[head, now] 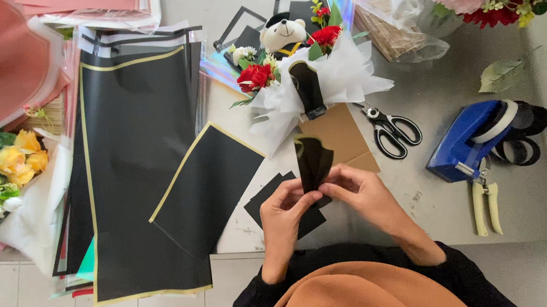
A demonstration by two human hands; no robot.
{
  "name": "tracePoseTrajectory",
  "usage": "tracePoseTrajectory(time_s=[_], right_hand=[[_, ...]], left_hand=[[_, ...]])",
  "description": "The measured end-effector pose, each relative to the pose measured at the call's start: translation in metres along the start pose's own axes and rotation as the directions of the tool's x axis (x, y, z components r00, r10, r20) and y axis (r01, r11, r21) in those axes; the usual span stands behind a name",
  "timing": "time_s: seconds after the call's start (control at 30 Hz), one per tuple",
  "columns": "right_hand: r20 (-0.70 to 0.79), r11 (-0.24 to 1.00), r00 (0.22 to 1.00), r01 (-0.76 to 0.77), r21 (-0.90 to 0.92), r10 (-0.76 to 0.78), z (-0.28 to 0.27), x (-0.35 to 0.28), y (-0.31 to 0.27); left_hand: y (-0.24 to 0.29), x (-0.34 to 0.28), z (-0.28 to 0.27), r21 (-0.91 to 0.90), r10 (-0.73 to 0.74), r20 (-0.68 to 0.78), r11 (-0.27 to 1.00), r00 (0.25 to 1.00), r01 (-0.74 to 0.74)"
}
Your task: The person wraps a small bouquet containing a teddy bear and flowers using black and white decorative paper, securing the layers with tape.
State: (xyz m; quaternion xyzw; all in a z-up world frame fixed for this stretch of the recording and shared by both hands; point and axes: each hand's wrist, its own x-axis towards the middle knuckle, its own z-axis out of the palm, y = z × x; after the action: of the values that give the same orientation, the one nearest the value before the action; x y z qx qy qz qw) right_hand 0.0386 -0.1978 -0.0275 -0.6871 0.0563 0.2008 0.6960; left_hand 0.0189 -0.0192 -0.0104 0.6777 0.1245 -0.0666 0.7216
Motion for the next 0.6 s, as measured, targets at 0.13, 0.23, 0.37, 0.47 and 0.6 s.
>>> tracePoseTrajectory(time_s=[0.13, 0.23, 0.37, 0.47, 0.6], right_hand=[[-0.138, 0.999, 0.990, 0.023, -0.029, -0.027, 0.021, -0.024, -0.046], [-0.205, 0.997, 0.976, 0.073, -0.025, -0.076, 0.024, -0.029, -0.043], [-0.176, 0.972, 0.960, 0.199, -0.121, -0.219, 0.023, -0.032, -0.050], [-0.170, 0.966, 0.956, 0.219, -0.138, -0.240, 0.024, -0.035, -0.055], [-0.147, 0.986, 0.975, 0.165, -0.027, -0.167, 0.023, -0.035, -0.055]], left_hand=[[0.030, -0.009, 0.002, 0.060, 0.044, -0.029, 0.997, 0.999, -0.042], [0.034, -0.012, 0.003, 0.056, 0.069, -0.020, 0.996, 0.997, -0.068], [0.027, -0.015, 0.004, -0.119, 0.086, 0.076, 0.990, 0.993, -0.077], [0.027, -0.014, 0.004, -0.127, 0.100, 0.077, 0.988, 0.992, -0.090], [0.035, -0.015, 0.005, -0.118, 0.043, 0.084, 0.992, 0.996, -0.033]])
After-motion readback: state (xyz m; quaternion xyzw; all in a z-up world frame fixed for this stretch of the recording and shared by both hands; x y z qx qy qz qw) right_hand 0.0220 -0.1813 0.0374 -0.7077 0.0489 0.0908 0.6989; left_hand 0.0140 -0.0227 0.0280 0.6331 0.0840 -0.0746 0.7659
